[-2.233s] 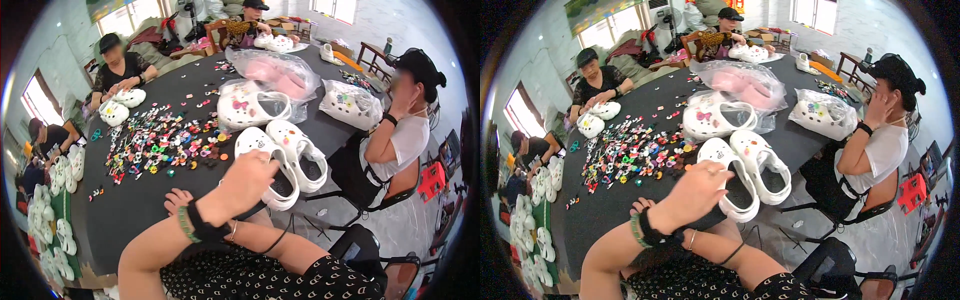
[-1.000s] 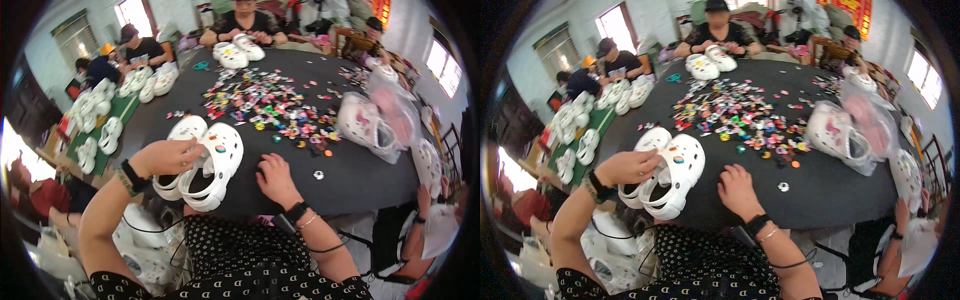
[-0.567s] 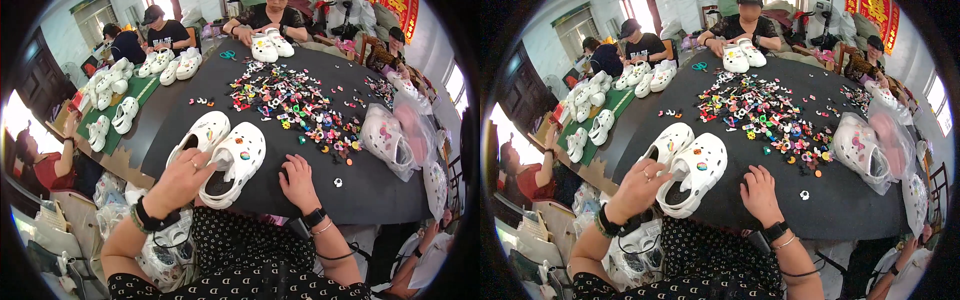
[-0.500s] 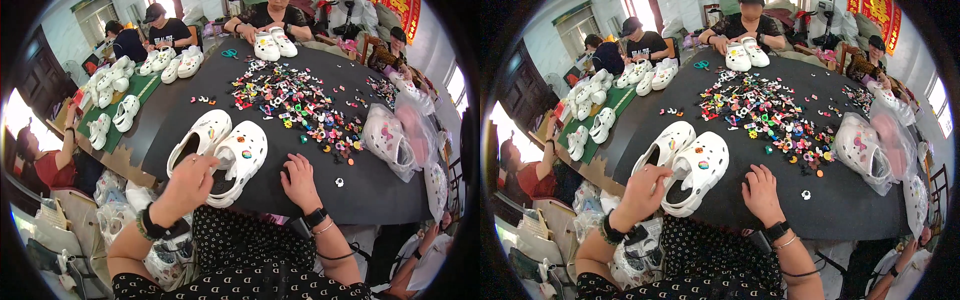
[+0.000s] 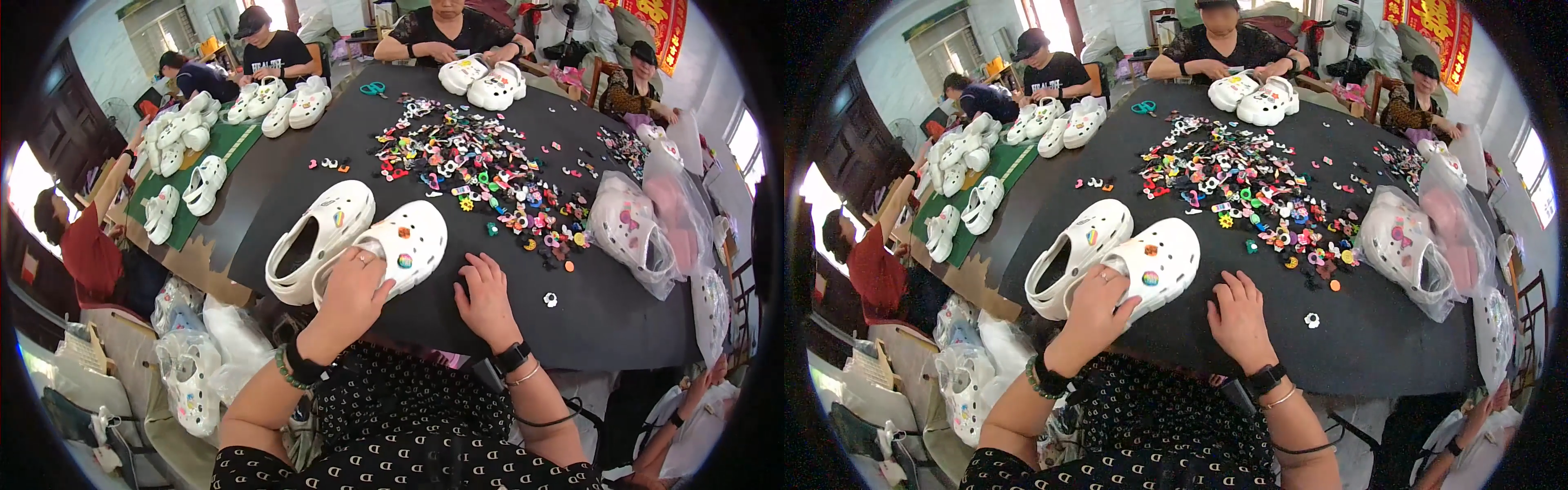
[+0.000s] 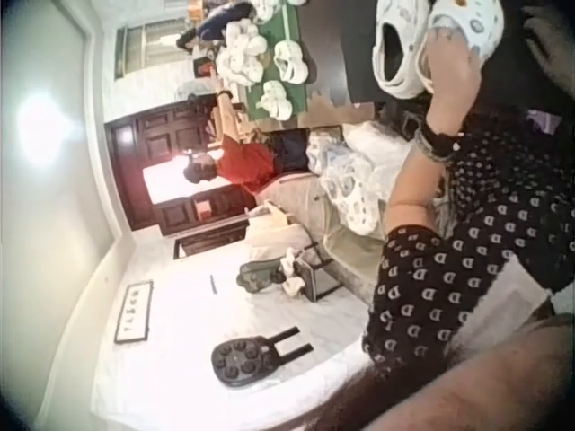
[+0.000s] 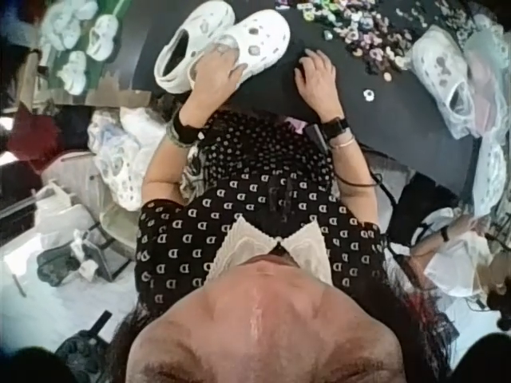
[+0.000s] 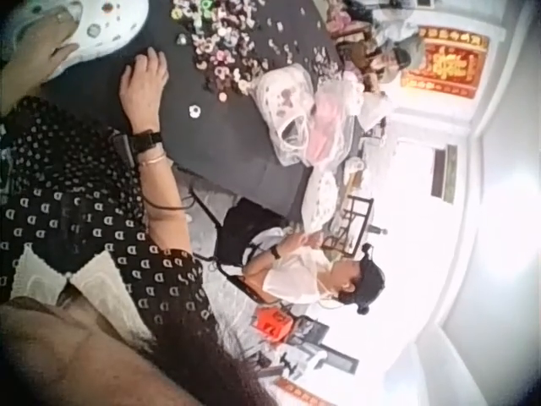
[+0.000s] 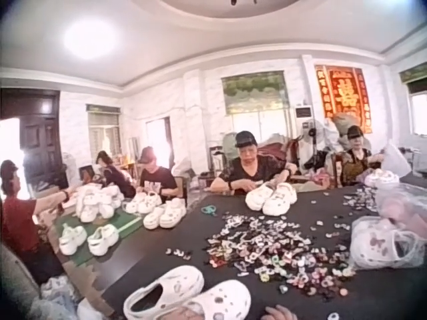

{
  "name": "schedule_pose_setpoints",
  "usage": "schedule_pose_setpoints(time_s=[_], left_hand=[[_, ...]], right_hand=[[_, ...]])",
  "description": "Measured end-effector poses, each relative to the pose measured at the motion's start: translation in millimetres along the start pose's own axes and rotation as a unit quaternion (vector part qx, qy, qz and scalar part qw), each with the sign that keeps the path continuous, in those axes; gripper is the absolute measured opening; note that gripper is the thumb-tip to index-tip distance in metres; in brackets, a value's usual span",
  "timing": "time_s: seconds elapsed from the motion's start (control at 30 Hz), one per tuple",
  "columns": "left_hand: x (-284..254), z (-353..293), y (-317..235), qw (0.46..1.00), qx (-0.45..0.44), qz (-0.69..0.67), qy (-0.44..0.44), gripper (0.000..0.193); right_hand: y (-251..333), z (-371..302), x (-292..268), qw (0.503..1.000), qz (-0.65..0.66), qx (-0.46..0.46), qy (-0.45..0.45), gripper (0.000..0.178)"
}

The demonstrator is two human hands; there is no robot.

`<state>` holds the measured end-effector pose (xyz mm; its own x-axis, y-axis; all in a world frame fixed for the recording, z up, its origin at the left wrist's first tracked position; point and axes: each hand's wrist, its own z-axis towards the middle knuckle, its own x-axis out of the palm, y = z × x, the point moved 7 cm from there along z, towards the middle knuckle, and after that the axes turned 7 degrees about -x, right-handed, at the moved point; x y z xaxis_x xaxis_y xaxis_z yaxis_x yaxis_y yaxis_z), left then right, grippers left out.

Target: Apply decorative charms and stickers to white clog-style shoes.

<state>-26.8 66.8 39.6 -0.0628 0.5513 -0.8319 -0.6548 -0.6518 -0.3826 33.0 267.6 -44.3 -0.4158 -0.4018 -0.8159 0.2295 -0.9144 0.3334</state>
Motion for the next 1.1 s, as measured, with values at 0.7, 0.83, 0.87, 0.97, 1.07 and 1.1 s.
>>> schedule_pose_setpoints(time_s=[0.7,0.83,0.87,0.97,1.07,1.1], left_hand=[[15,5,45,0.931,-0.313,-0.189,-0.008,0.047],[13,18,47,0.934,-0.332,-0.128,0.021,0.054],[16,19,52,0.935,-0.329,-0.131,0.025,0.054],[26,22,67,0.944,-0.308,-0.112,0.040,0.059],[33,28,62,0.952,-0.268,-0.133,0.066,0.058],[30,31,58,0.951,-0.269,-0.135,0.065,0.058]], right_hand=[[-7,-6,6,1.000,0.003,-0.014,-0.001,0.031],[-20,-4,-3,0.997,0.064,-0.026,0.020,0.026],[-22,0,-7,0.993,0.103,-0.051,0.032,0.024],[-55,6,-30,0.994,0.113,-0.013,-0.001,0.016],[-100,11,-55,0.994,0.075,0.085,-0.002,0.011],[-112,14,-62,0.995,0.046,0.085,-0.006,0.011]])
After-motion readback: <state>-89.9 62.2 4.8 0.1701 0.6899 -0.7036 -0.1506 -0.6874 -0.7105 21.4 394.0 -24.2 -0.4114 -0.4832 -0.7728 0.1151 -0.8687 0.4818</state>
